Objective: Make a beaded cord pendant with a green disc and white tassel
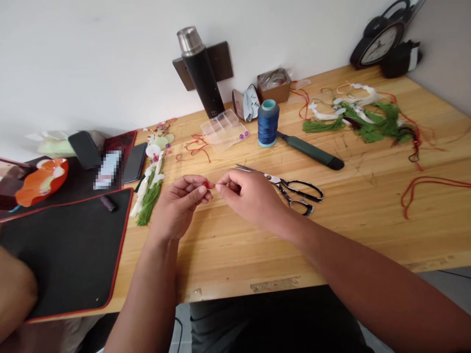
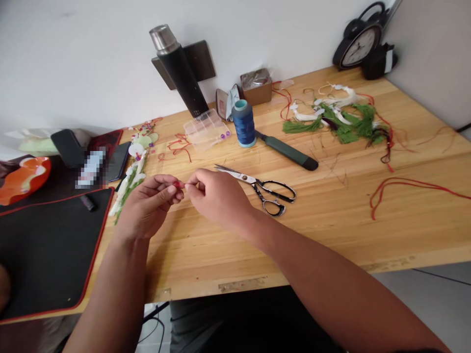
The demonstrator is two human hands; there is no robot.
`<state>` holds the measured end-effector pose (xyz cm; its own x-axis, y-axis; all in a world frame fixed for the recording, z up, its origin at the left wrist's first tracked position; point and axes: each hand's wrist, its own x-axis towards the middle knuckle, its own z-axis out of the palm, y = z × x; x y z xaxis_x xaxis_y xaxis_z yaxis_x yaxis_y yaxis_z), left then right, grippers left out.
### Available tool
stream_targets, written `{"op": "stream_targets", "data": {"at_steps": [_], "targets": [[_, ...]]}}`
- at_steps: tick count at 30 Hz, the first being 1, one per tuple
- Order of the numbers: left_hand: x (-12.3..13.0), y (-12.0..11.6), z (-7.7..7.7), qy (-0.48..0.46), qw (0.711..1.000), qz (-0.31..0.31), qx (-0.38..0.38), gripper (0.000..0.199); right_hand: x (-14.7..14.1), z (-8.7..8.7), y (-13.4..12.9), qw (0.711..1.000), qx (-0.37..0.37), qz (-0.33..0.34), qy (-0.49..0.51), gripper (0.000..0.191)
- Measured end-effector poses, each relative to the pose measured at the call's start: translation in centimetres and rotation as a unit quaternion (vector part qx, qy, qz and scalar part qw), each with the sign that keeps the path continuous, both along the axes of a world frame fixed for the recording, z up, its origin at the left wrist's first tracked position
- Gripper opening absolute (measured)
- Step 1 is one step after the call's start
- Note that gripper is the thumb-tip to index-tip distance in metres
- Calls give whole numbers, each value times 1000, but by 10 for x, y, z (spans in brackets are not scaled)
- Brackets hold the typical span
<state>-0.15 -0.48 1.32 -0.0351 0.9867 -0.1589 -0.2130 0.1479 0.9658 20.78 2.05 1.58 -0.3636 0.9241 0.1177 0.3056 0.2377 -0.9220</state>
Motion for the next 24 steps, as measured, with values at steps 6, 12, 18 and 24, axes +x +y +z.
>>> {"op": "stream_targets", "data": {"at_steps": [6,12,18,24], "targets": [[1,1,-1,14,1000,6,10,34,0,0,0,1000,3,-1,-3,11],[0,1,-2,26,999,13,19,34,0,3,-1,1000,1,-3,-15,11],[0,2,-2,33,999,19,20,34,0,1,-1,1000,3,-2,-17,11],[1,2,-2,35,999,17,19,33,0,1,-2,1000,8,0,-19,11]]}}
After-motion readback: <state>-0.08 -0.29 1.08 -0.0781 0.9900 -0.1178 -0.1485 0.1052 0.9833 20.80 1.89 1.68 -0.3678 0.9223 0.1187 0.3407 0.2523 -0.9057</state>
